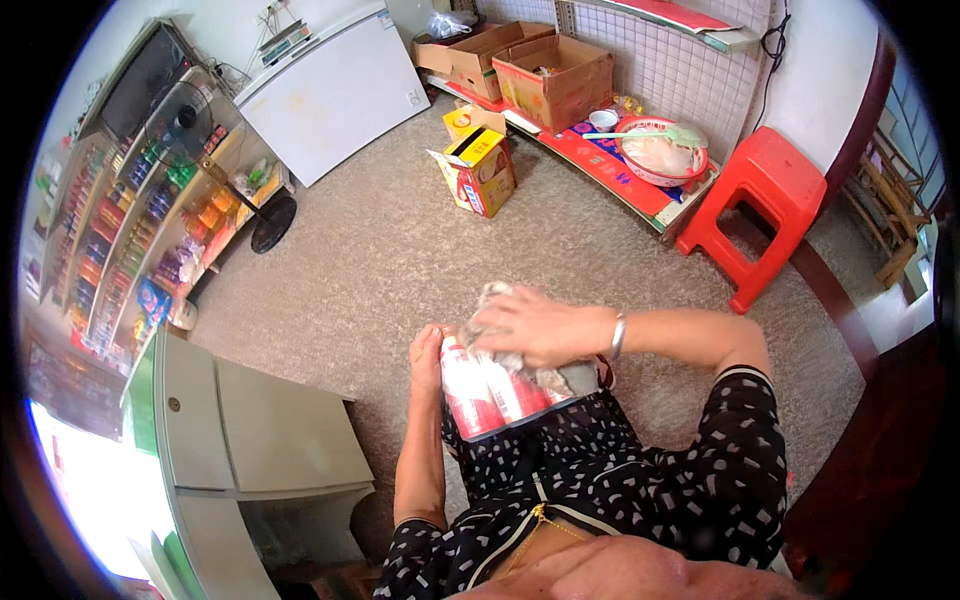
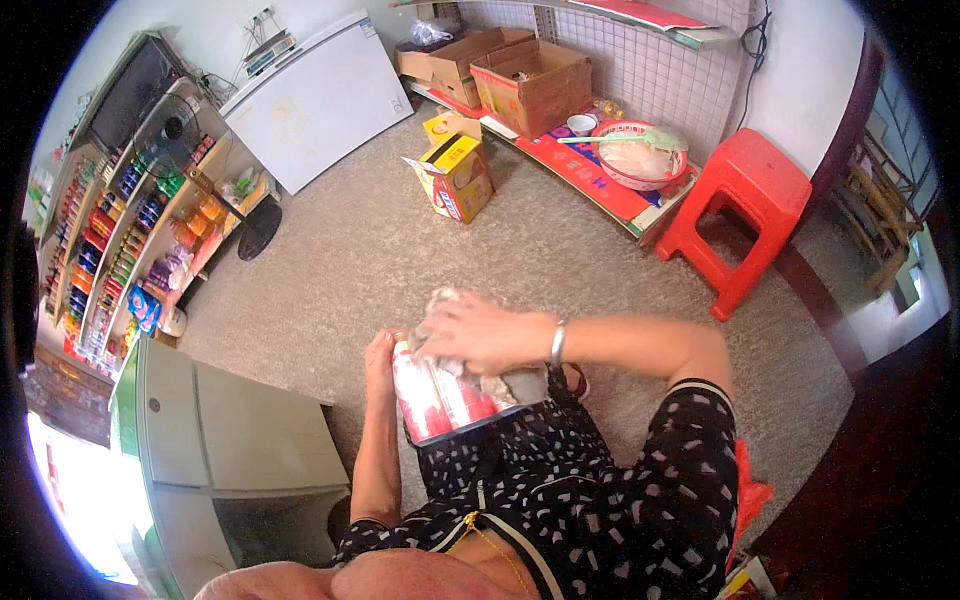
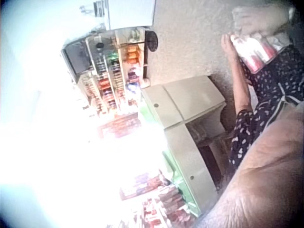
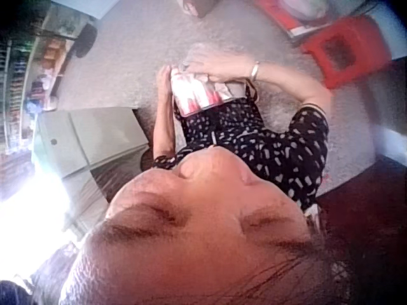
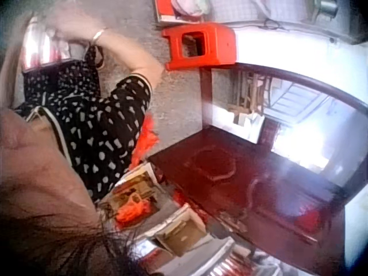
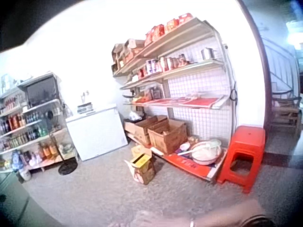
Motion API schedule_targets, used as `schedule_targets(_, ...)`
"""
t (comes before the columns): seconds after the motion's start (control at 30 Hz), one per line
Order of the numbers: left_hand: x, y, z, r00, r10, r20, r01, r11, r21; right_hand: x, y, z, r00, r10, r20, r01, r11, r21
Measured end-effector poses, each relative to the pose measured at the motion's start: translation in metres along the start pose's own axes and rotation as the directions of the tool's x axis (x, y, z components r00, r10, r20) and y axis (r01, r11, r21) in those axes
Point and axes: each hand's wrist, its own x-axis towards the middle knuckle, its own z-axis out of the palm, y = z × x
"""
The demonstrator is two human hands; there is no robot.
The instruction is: The person sits and wipes a six-pack of beverage cans with a cloth, then places them on a shelf. They then pick up and wipe several individual jars before placing them on the shelf.
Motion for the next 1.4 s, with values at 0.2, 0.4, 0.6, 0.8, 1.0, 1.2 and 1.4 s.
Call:
schedule_targets(0.2,0.002,-0.007,-0.005,0.998,0.028,0.051,-0.025,0.998,-0.049,0.024,-0.030,0.023,0.932,-0.315,0.179,0.318,0.948,0.010)
schedule_targets(0.4,0.003,-0.002,0.000,0.999,0.036,-0.018,-0.038,0.996,-0.084,0.042,-0.023,-0.038,0.788,-0.169,-0.592,0.243,0.969,0.047)
schedule_targets(0.6,-0.004,0.003,0.006,0.999,0.015,-0.044,-0.017,0.998,-0.059,-0.023,-0.028,0.000,0.946,-0.129,-0.299,0.140,0.990,0.015)
schedule_targets(0.8,-0.005,0.001,0.002,1.000,0.011,0.018,-0.011,1.000,-0.008,-0.039,-0.019,-0.009,0.996,0.018,-0.083,0.006,0.961,0.276)
schedule_targets(1.0,-0.006,0.007,0.006,1.000,0.010,0.021,-0.009,1.000,-0.018,-0.024,-0.034,-0.003,0.988,0.025,-0.155,-0.024,1.000,0.006)
schedule_targets(1.2,-0.012,0.006,-0.001,1.000,-0.022,-0.012,0.023,0.996,0.085,-0.027,-0.054,0.005,0.995,-0.078,0.059,0.075,0.996,0.043)
schedule_targets(1.4,0.000,-0.007,-0.001,1.000,0.013,0.004,-0.014,0.996,0.083,-0.021,-0.006,0.000,0.991,0.122,-0.045,-0.126,0.988,-0.089)
